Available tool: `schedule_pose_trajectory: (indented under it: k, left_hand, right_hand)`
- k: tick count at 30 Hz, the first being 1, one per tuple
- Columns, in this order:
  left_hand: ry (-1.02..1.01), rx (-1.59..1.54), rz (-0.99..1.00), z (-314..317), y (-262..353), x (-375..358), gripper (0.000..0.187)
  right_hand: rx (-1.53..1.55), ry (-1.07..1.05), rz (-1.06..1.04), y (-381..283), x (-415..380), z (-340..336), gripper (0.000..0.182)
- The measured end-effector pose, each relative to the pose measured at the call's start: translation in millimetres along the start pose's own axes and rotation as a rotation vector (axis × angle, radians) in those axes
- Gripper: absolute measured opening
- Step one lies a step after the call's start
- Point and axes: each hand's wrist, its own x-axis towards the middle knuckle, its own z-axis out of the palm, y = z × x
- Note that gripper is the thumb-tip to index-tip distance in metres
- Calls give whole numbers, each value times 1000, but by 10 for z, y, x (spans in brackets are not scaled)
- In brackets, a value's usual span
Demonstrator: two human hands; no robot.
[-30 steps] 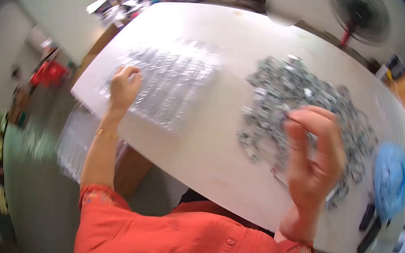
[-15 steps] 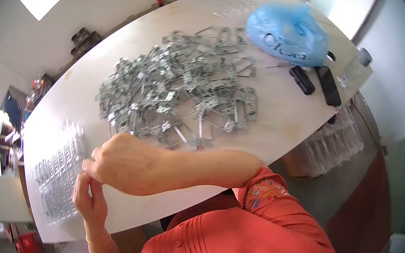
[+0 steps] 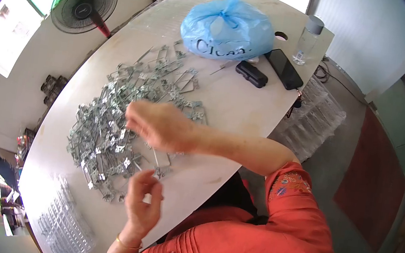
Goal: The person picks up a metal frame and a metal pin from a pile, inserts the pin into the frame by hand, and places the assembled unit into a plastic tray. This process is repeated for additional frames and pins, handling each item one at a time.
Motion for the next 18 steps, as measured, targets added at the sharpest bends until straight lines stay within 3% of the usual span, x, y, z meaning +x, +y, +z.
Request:
schedule_pose_trajectory:
  k: [2, 6, 11, 15, 18]
  left_hand:
    - [-156, 186, 135, 267, -8, 89, 28]
    - [-392, 110, 163, 766, -1, 226, 25]
    - [-496, 182, 404, 1065, -149, 411, 22]
    - [-524, 178, 450, 1172, -239, 500, 20]
    - [-540, 164, 383, 1225, -311, 510, 19]
  right_hand:
    - [-190, 167, -12, 348, 16, -274, 21]
    - [-323, 193, 22, 957, -120, -618, 21]
    - [-440, 114, 55, 1381, -383, -784, 17]
    - [-470, -4, 162, 1564, -571, -805, 16]
    - [-387, 43, 121, 1529, -555, -838, 15]
